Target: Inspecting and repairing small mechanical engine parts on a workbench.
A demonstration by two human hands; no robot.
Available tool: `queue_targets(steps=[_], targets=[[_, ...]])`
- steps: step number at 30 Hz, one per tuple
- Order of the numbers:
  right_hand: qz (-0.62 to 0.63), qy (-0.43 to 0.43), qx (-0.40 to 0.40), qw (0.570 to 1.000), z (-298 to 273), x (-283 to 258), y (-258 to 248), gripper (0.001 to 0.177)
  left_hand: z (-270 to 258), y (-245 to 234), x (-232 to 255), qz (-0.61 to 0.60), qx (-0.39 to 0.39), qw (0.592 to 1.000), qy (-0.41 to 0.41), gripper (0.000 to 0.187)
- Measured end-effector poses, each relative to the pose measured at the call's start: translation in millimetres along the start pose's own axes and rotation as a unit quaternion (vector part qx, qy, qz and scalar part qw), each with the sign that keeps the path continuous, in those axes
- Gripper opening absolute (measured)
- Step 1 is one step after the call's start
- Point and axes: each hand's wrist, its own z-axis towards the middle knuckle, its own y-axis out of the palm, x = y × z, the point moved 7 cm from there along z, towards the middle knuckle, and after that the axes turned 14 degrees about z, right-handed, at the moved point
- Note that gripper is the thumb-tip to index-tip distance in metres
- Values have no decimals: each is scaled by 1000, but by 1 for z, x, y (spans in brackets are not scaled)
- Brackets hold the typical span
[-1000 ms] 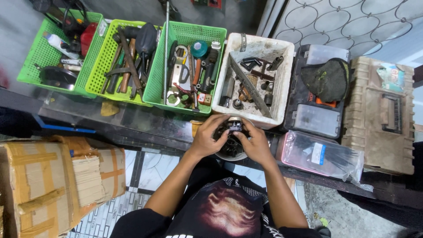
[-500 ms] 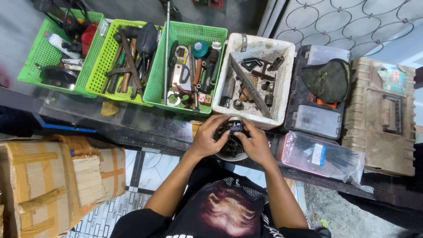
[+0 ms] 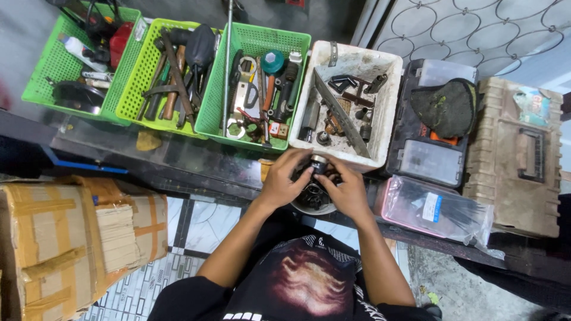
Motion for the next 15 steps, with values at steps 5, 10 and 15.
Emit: queue_targets(steps=[5,10,15], targets=[[-24,-41,-2,999,-1,-9,-1,34,6,-5,8,64,-25,997,36,41],[-63,-76,-22,995,2,-11,1,22,0,9,-2,139,-47,984,101,38],[-9,-40,-75,996,7,-17,-2,29,1,5,-3,135,-35,987,79,26]])
